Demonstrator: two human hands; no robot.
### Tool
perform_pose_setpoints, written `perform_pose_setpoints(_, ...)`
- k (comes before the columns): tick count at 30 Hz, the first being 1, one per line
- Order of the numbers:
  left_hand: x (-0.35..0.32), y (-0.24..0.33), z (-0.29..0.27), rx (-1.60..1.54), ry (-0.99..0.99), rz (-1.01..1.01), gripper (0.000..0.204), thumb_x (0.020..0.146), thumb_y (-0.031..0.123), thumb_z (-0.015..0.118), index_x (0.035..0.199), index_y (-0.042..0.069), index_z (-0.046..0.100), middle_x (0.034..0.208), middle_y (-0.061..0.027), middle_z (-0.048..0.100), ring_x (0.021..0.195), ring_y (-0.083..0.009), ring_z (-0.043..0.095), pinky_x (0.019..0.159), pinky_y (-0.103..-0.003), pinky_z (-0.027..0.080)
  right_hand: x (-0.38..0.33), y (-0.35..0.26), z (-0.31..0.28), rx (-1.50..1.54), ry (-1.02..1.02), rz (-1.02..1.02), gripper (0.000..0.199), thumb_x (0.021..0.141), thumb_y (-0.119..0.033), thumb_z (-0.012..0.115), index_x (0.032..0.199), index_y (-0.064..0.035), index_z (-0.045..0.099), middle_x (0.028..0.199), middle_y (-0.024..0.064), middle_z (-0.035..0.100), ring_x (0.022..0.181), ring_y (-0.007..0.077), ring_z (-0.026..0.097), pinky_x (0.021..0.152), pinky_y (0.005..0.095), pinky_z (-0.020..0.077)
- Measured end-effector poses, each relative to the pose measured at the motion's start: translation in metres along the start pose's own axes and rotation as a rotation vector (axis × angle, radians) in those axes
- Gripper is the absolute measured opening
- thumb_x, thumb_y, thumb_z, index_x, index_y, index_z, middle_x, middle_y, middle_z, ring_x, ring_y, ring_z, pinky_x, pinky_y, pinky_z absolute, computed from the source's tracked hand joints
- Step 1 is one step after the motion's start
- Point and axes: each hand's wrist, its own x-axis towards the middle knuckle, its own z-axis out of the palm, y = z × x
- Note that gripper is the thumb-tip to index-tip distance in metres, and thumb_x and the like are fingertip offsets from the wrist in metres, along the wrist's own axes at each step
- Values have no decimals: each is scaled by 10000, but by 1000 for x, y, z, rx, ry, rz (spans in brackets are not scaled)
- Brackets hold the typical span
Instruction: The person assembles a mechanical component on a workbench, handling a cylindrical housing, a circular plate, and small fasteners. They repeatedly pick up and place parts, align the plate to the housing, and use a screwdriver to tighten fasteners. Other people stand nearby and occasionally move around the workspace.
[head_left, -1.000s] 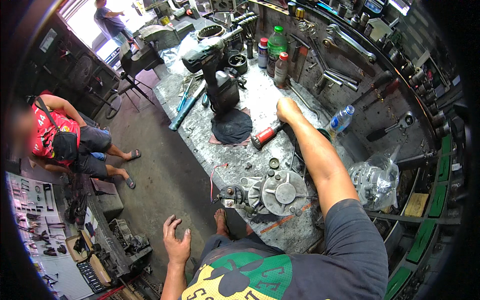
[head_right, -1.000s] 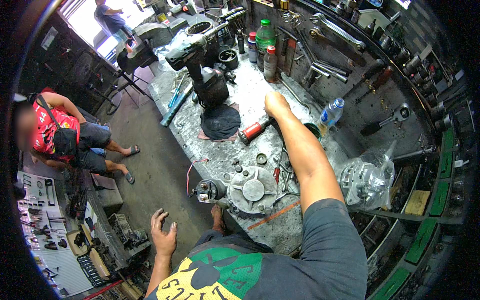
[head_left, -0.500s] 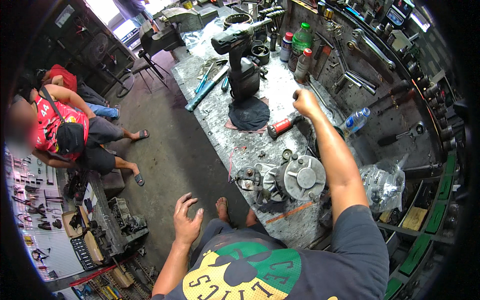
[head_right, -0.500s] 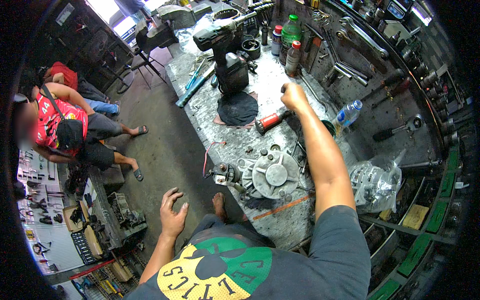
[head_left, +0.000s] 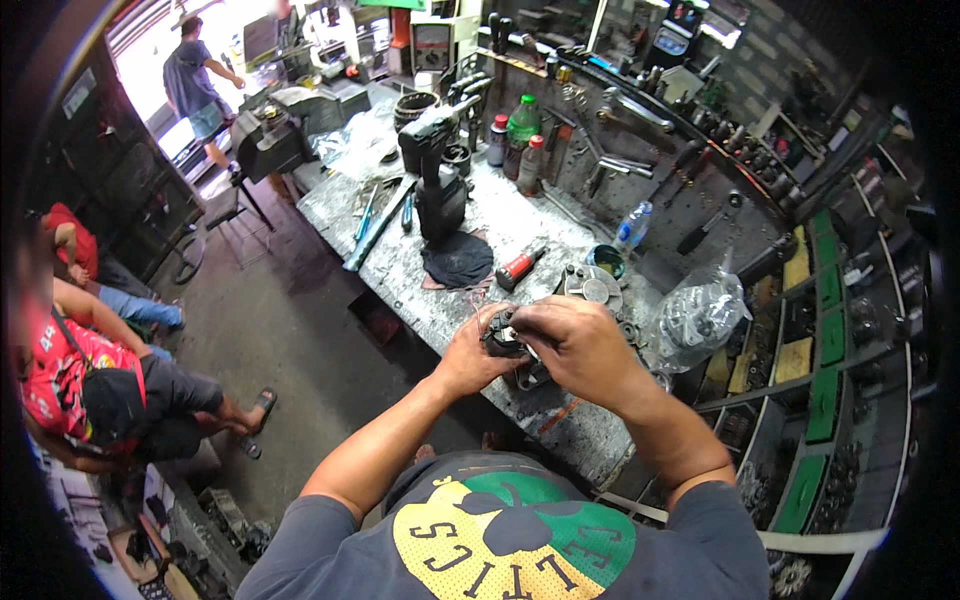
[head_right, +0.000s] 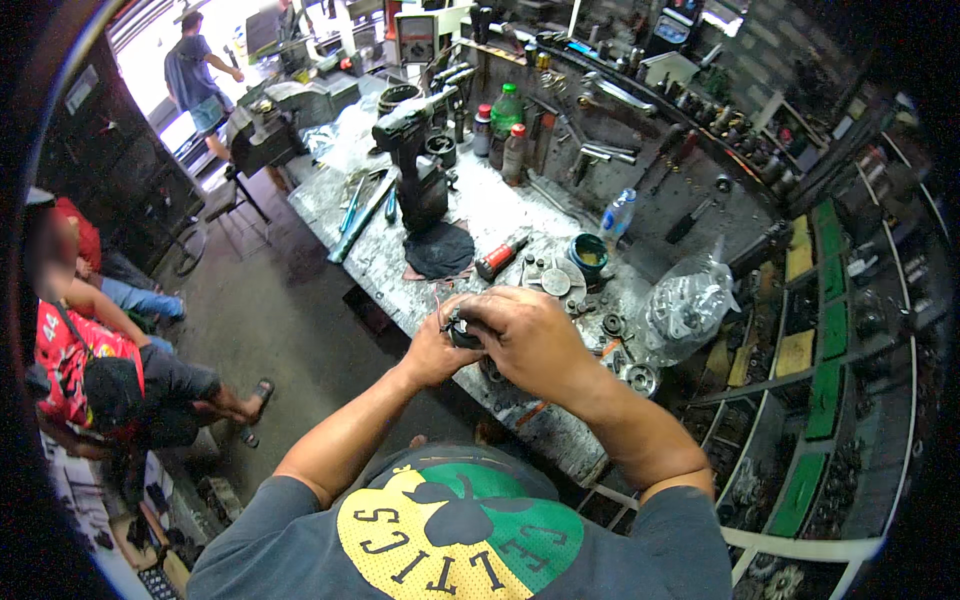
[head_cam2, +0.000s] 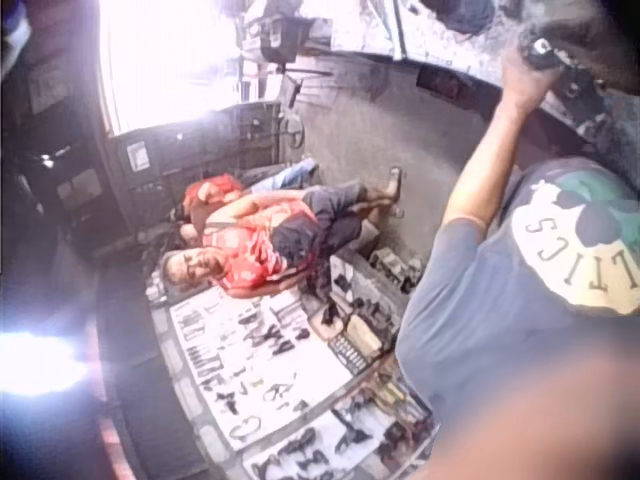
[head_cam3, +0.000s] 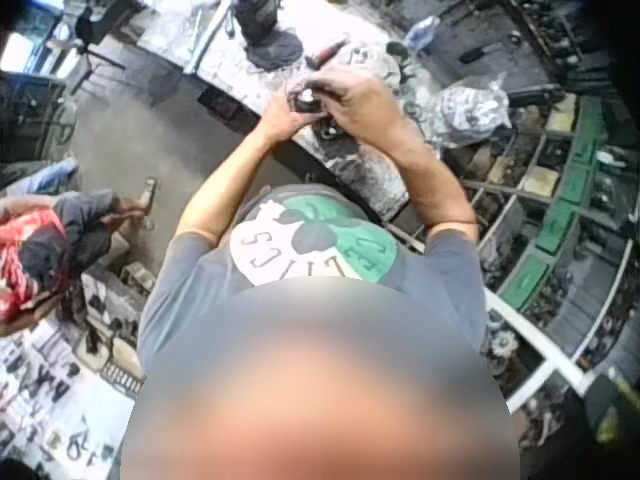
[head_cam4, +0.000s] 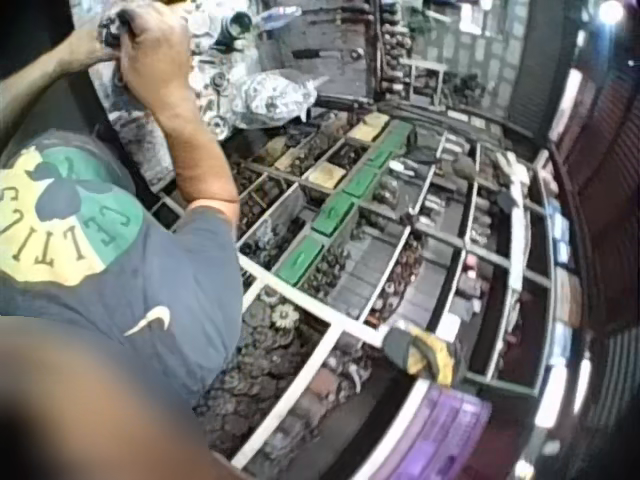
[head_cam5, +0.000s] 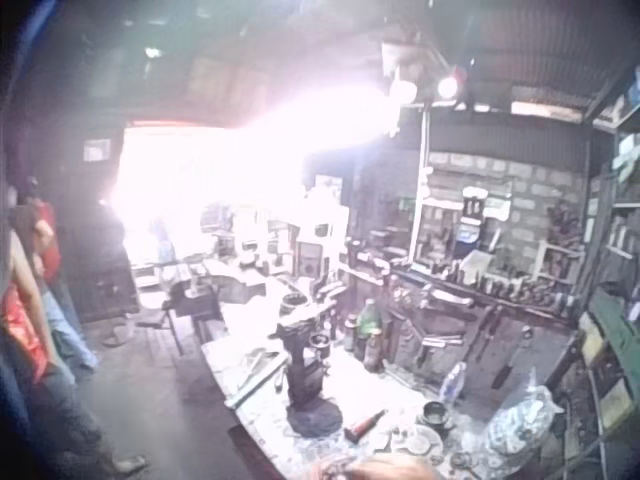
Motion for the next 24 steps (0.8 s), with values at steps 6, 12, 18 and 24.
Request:
perform_pose_setpoints(6,0,-4,-1,-160,-41,-11,661,834,195,894,1424,70,623,1298,-178,740,1223,-352,723,1066,-452,556,-8,7,40,-160,82,127,209,916,-48,779,1124,-31,795,1025,183,780,941,398,757,853,465,609)
perform_pose_setpoints(12,-7,-3,0,-164,-16,-74,705,812,195,908,1442,82,614,1271,-184,750,1203,-362,733,1050,-447,568,-14,9,44,-292,30,153,175,944,-72,762,1113,-45,798,986,180,780,904,389,757,816,473,608)
perform_pose_setpoints(18,-6,-1,2,-219,-8,-113,678,802,198,921,1404,77,631,1240,-178,756,1178,-346,738,1052,-434,566,-18,0,48,-569,-46,-1,277,966,-79,636,1220,-12,724,990,174,770,931,375,753,844,484,601)
perform_pose_setpoints(24,-7,1,3,-281,-14,-130,679,813,171,907,1423,88,621,1251,-157,755,1175,-299,733,1070,-407,552,-16,12,47,-483,-72,117,310,950,-122,734,1260,-104,735,1041,157,749,987,375,741,912,481,593)
